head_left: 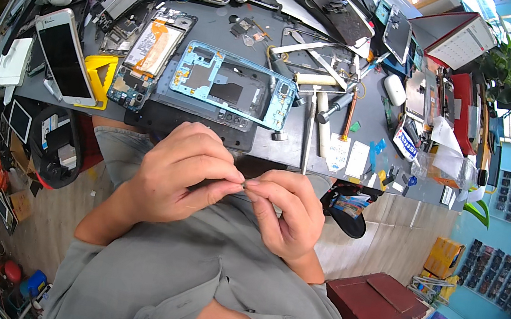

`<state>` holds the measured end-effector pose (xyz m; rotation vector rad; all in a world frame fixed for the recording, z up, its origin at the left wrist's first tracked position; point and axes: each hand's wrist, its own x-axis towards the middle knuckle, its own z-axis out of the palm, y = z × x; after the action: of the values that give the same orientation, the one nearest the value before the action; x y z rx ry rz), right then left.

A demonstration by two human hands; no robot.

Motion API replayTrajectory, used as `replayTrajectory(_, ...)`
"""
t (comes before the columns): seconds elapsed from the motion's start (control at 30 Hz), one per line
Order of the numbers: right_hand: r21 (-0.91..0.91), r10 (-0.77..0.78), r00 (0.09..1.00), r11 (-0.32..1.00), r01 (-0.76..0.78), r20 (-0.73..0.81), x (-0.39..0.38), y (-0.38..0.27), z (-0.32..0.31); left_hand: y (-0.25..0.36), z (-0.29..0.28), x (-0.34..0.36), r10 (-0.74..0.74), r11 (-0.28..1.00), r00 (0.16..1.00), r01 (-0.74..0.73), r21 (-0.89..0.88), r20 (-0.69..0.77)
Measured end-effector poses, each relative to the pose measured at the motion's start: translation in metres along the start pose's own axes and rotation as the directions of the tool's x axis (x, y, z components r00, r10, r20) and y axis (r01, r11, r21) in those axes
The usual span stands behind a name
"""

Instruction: The person uses a precision screwdriver to remove a screw from a disassembled smartphone chassis and then places the screw into a designated slot on the chassis. The person handles the chassis and screw throughout the clip.

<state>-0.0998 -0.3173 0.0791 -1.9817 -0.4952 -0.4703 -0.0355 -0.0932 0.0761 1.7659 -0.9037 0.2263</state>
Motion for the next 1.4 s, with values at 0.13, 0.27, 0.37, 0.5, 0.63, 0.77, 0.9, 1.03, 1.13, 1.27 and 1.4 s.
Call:
replayTrajectory(0.13,-0.055,-0.008,1.000,0.998,0.007,-0.022,-0.001,-0.001,0.000,-0.010,-0.024,0.011,0.022,0.969,0.999,-0.015,0.248,-0.025)
replayTrajectory(0.27,-0.048,0.013,0.996,0.999,-0.017,-0.085,-0.009,0.000,-0.002,-0.034,-0.057,0.036,0.103,0.863,0.994,-0.078,0.500,-0.022)
replayTrajectory(0.37,-0.066,0.024,0.995,0.997,-0.031,-0.100,-0.013,0.000,-0.003,-0.043,-0.062,0.051,0.085,0.833,0.996,-0.075,0.548,0.006)
replayTrajectory(0.5,-0.083,0.029,0.993,0.996,-0.038,-0.113,-0.016,-0.001,-0.005,-0.058,-0.059,0.059,0.015,0.829,0.999,-0.029,0.558,0.029)
replayTrajectory(0.63,-0.092,0.049,0.992,0.994,-0.060,-0.119,-0.018,-0.004,-0.008,-0.069,-0.055,0.063,-0.026,0.784,0.996,-0.030,0.620,0.081)
replayTrajectory(0.77,-0.094,0.048,0.990,0.994,-0.060,-0.134,-0.020,-0.003,-0.010,-0.079,-0.052,0.068,-0.048,0.773,0.993,-0.033,0.633,0.110)
replayTrajectory(0.9,-0.083,0.041,0.988,0.995,-0.054,-0.149,-0.020,-0.001,-0.009,-0.076,-0.055,0.073,-0.129,0.800,0.982,0.022,0.599,0.136)
replayTrajectory(1.03,-0.088,0.049,0.987,0.994,-0.063,-0.151,-0.019,-0.001,-0.009,-0.073,-0.061,0.078,-0.171,0.866,0.975,0.080,0.493,0.141)
replayTrajectory(1.13,-0.083,0.058,0.989,0.994,-0.070,-0.139,-0.018,0.000,-0.010,-0.070,-0.063,0.081,-0.216,0.934,0.970,0.171,0.314,0.114)
replayTrajectory(1.27,-0.029,0.105,0.983,0.993,-0.110,-0.148,-0.019,0.002,-0.010,-0.070,-0.070,0.081,-0.260,0.960,0.962,0.249,0.128,0.084)
replayTrajectory(1.4,0.130,0.209,0.965,0.973,-0.189,-0.160,-0.020,0.000,-0.014,-0.066,-0.073,0.080,-0.363,0.928,0.930,0.367,-0.070,0.064)
